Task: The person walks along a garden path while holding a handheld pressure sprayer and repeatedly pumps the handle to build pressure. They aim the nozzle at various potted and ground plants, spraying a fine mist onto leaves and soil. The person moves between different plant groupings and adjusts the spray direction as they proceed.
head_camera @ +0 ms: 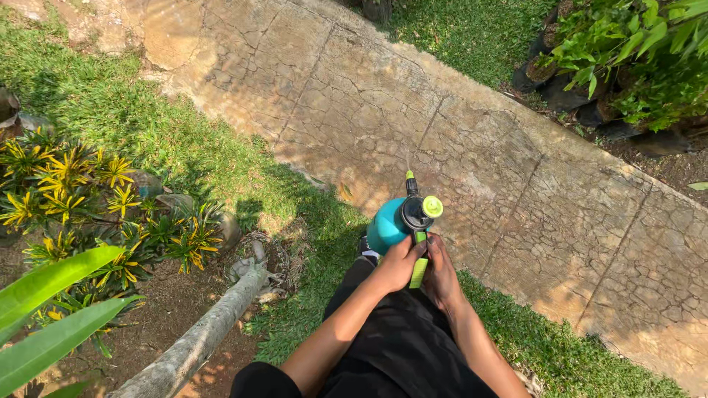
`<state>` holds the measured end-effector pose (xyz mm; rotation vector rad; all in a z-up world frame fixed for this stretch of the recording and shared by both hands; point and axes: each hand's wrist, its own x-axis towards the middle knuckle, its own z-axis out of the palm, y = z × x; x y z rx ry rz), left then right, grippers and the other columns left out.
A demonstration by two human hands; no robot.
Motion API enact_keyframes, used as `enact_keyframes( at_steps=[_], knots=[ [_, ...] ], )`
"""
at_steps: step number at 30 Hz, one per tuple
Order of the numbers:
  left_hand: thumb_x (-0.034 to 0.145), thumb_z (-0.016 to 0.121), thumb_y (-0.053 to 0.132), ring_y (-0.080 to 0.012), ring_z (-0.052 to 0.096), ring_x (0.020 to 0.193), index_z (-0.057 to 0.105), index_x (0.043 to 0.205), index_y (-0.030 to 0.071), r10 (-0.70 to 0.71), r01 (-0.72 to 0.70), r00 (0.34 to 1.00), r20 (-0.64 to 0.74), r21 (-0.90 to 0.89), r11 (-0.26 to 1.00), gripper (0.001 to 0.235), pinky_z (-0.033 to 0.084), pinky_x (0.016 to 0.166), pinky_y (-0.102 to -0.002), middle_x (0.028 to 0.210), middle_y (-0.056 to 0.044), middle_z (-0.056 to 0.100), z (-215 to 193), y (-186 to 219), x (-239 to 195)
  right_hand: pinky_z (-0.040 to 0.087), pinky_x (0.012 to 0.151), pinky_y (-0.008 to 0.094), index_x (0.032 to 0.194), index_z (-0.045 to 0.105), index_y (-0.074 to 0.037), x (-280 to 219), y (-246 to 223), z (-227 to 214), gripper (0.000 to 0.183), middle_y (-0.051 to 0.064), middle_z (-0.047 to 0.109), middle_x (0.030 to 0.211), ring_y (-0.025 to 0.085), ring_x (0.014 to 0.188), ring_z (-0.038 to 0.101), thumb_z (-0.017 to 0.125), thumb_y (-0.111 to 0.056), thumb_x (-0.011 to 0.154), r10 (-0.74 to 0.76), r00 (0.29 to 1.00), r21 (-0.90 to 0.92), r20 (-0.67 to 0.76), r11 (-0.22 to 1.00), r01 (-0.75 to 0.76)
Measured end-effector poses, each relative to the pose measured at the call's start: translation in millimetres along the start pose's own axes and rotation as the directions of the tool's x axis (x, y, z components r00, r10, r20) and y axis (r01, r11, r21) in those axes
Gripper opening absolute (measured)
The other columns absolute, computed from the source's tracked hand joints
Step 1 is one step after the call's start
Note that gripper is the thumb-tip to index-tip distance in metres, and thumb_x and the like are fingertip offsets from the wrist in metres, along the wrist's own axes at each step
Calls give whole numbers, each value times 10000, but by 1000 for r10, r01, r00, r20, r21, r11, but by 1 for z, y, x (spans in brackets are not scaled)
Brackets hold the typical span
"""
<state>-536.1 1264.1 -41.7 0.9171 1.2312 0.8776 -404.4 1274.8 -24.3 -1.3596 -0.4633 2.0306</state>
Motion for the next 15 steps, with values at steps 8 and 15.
enact_keyframes(
  at_steps=[8, 15],
  knots=[
    [1045, 497, 393, -423, 714, 900, 626, 1151, 0, -299, 293, 953, -41, 359, 886, 427, 535, 781, -485, 936, -255, 715, -19, 26, 88, 574, 712, 386, 1273, 551, -104, 80, -58, -17, 374, 69, 646, 1072, 196, 875, 661, 508, -398, 1047, 108, 982, -10, 155, 994, -107],
    [1029, 483, 477, -408, 708, 819, 712, 1014, 61, -190, 203, 978, -83, 559, 804, 475, 526, 718, -516, 864, -204, 731, -25, 90, 192, 580, 758, 396, 1176, 592, -75, 187, -137, -43, 376, 86, 688, 954, 224, 819, 678, 468, -399, 1033, 337, 911, 6, 237, 937, -349]
  ],
)
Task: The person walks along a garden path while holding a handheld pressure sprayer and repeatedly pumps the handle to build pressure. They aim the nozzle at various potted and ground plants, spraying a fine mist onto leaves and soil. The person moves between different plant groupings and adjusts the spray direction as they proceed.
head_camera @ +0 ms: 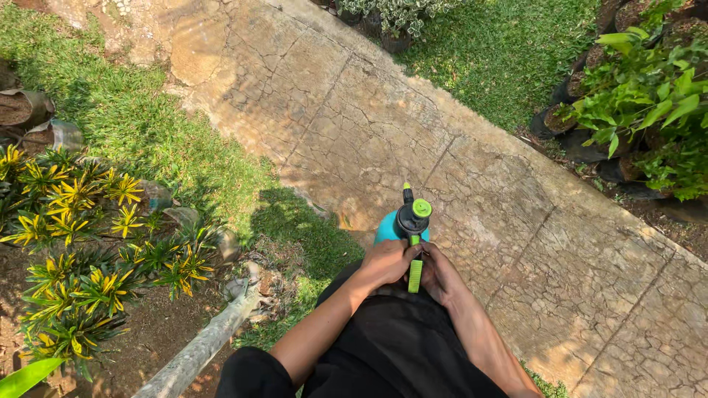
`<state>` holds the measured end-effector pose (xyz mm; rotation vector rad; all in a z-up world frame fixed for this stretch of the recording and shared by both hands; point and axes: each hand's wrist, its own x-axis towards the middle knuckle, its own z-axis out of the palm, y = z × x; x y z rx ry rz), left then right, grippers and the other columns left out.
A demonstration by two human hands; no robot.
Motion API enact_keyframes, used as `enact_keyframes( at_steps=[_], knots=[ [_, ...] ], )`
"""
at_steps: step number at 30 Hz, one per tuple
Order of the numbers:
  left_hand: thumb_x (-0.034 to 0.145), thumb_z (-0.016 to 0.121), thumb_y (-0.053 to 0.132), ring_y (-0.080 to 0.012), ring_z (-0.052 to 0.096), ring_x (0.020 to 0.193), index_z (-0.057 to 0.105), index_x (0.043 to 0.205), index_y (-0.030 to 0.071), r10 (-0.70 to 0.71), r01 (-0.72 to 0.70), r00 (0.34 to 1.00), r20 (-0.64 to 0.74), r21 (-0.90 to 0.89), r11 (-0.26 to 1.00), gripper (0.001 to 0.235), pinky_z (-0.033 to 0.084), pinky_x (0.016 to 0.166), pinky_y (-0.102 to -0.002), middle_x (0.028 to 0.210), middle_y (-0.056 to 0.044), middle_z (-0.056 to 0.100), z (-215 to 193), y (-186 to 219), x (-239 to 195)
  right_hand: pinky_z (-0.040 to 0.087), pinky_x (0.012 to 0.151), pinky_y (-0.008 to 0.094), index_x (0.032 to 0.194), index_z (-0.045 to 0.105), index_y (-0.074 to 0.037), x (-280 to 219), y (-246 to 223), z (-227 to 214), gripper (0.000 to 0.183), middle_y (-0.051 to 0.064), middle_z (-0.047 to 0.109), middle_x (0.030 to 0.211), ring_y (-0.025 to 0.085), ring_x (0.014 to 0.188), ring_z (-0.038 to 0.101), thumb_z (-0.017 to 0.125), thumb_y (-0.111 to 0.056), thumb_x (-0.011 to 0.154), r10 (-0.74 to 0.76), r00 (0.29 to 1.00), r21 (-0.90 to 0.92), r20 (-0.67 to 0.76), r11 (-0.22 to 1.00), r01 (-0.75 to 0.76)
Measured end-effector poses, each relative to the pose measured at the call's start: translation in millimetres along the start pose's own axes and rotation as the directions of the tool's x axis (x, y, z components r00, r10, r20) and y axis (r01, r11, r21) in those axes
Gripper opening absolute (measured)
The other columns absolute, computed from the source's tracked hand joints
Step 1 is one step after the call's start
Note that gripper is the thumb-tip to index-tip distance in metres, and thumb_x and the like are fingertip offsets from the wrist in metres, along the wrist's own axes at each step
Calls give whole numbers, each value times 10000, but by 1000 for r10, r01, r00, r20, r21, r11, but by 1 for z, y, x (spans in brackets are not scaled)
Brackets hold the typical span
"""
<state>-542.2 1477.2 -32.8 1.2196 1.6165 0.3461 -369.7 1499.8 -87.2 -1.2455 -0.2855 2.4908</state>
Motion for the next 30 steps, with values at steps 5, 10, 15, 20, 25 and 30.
enact_keyframes(
  at_steps=[5, 10, 15, 20, 25, 30],
  knots=[
    [991, 550, 537, -397, 699, 823, 766, 909, 72, -15, 23, 997, -72, 102, 994, 520, 531, 706, -494, 824, -202, 721, -19, 42, 59, 543, 756, 339, 1152, 637, -45, 36, -78, -13, 341, 53, 713, 974, 177, 849, 669, 458, -318, 1052, -55, 998, -149, -17, 987, 52],
    [992, 591, 315, -237, 759, 827, 756, 1173, 158, 21, 9, 999, 50, -531, 847, 291, 552, 757, -390, 864, -153, 801, -15, 9, 109, 520, 651, 301, 1093, 607, -25, 56, -145, -37, 367, 96, 701, 907, 184, 767, 711, 418, -339, 1072, -281, 960, -546, 11, 803, 241],
    [1098, 470, 272, -170, 735, 936, 667, 1239, -24, -251, 39, 959, -129, -820, 571, 383, 510, 840, -308, 1079, -123, 782, -32, -91, 147, 442, 523, 301, 1045, 576, -8, 72, -208, -67, 380, 58, 562, 793, 147, 568, 533, 405, -343, 1102, -296, 953, -620, 64, 736, 270],
    [1054, 434, 198, -193, 751, 879, 638, 1218, -17, -592, -15, 736, -329, -882, 472, 339, 537, 729, -308, 1072, -147, 788, -16, -187, 148, 385, 500, 288, 1034, 556, -8, 87, -252, -79, 356, 38, 498, 762, 125, 539, 440, 434, -337, 1094, -297, 955, -533, -17, 811, 243],
    [1040, 433, 210, -216, 721, 779, 646, 1124, -26, -754, 169, 653, -64, -959, 228, 328, 528, 600, -345, 995, -122, 788, 45, -217, 121, 383, 488, 290, 1028, 557, -30, 91, -285, -74, 375, 33, 486, 742, 131, 512, 431, 397, -363, 1088, -338, 934, -528, -111, 817, 233],
    [1023, 459, 208, -183, 692, 738, 695, 1082, -20, -767, 401, 628, 133, -900, 172, 334, 503, 582, -331, 970, -123, 790, 72, -208, 141, 365, 498, 284, 1007, 538, -35, 104, -310, -49, 346, 24, 475, 756, 115, 542, 428, 413, -344, 1098, -312, 932, -454, -184, 868, 201]
  ],
)
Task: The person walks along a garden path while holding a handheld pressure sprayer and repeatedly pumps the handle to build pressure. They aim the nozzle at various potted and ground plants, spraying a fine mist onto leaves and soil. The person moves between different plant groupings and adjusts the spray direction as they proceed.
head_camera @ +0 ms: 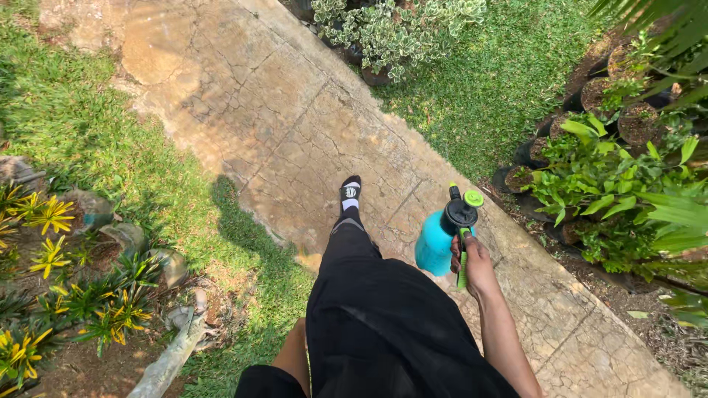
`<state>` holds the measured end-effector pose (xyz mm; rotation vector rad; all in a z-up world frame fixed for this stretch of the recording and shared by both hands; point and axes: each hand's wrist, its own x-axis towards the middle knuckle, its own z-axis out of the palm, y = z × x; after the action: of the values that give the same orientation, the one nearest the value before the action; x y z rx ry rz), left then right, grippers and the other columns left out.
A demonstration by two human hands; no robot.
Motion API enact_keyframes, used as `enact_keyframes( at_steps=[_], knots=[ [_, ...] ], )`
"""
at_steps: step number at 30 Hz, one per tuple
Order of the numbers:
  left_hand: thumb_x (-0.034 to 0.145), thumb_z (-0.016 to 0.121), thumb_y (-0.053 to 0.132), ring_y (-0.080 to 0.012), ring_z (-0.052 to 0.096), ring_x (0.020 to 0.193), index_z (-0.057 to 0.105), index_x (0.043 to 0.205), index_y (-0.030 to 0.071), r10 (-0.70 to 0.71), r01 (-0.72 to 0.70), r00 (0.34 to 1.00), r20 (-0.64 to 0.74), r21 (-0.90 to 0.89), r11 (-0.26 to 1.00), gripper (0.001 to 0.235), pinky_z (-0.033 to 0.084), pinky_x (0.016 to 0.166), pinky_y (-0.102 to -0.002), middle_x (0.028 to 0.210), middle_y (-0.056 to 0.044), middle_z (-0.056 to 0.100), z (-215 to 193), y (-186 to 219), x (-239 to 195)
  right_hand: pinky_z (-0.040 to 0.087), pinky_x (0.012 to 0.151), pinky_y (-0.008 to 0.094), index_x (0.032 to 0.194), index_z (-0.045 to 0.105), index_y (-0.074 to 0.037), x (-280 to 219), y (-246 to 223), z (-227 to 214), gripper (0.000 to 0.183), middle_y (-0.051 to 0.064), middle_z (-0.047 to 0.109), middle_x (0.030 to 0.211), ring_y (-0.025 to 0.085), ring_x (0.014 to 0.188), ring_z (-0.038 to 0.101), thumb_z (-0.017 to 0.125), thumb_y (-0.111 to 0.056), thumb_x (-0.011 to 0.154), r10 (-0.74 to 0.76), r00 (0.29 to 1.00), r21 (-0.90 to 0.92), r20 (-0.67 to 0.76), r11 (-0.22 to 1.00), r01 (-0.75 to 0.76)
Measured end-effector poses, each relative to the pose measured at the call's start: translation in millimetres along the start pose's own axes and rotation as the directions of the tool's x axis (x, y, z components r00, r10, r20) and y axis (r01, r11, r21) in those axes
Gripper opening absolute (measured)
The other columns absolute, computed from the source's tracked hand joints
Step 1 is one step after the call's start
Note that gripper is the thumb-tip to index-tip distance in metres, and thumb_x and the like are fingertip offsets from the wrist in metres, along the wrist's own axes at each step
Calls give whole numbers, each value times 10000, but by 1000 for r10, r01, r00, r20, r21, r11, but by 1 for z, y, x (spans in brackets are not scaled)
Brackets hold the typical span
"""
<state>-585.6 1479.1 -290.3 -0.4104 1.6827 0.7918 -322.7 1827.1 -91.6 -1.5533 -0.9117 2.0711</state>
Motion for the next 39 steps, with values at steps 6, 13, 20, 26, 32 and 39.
enact_keyframes(
  at_steps=[6, 13, 20, 26, 32, 39],
  knots=[
    [1002, 489, 206, -143, 657, 689, 755, 1032, -13, 281, -280, 959, -42, 20, 960, 345, 472, 560, -314, 940, -124, 792, 14, 143, 56, 368, 488, 291, 984, 533, -41, 38, -44, 28, 348, 22, 481, 733, 127, 515, 423, 413, -349, 1090, 76, 997, 0, 11, 997, -76],
    [1035, 427, 308, -178, 695, 936, 660, 1164, 12, 412, -459, 811, 416, 16, 888, 398, 521, 753, -341, 1047, -88, 767, 93, 346, 67, 388, 490, 276, 1012, 537, -90, 102, -94, 68, 340, 8, 447, 673, 133, 559, 480, 395, -393, 1064, 160, 982, 287, 98, 941, -182],
    [1066, 382, 621, -398, 602, 1255, 540, 1326, -92, 303, -658, 733, 609, 520, 545, 776, 475, 1056, -462, 1338, -312, 614, 193, 446, -19, 379, 434, 294, 916, 505, -97, 150, -131, 154, 344, 10, 457, 657, 148, 536, 492, 405, -397, 1050, 155, 964, 168, 218, 967, -193],
    [986, 472, 641, -431, -6, 1575, 37, 1556, -129, 531, -687, 699, 479, 244, 685, 1052, 108, 1256, -441, 1640, -369, 68, 210, 481, -33, 369, 421, 287, 890, 533, -95, 183, -161, 214, 330, 5, 498, 657, 124, 479, 454, 430, -355, 1065, 16, 969, 45, 245, 999, -28],
    [1000, 538, 555, -429, -56, 1567, -6, 1592, -72, 629, -739, 652, 423, 170, 652, 1019, 106, 1248, -442, 1651, -359, -13, 221, 502, -23, 360, 411, 285, 873, 538, -85, 224, -189, 227, 335, 11, 502, 629, 127, 458, 451, 430, -333, 1070, -2, 977, -34, 211, 999, 9],
    [959, 609, 553, -443, 237, 1527, 181, 1581, -60, 636, -787, 609, 473, 263, 558, 973, 239, 1232, -466, 1599, -337, 279, 237, 533, 5, 355, 399, 286, 855, 531, -75, 274, -213, 213, 374, 5, 485, 605, 126, 435, 442, 442, -367, 1072, 117, 970, 0, 214, 993, -120]
  ],
)
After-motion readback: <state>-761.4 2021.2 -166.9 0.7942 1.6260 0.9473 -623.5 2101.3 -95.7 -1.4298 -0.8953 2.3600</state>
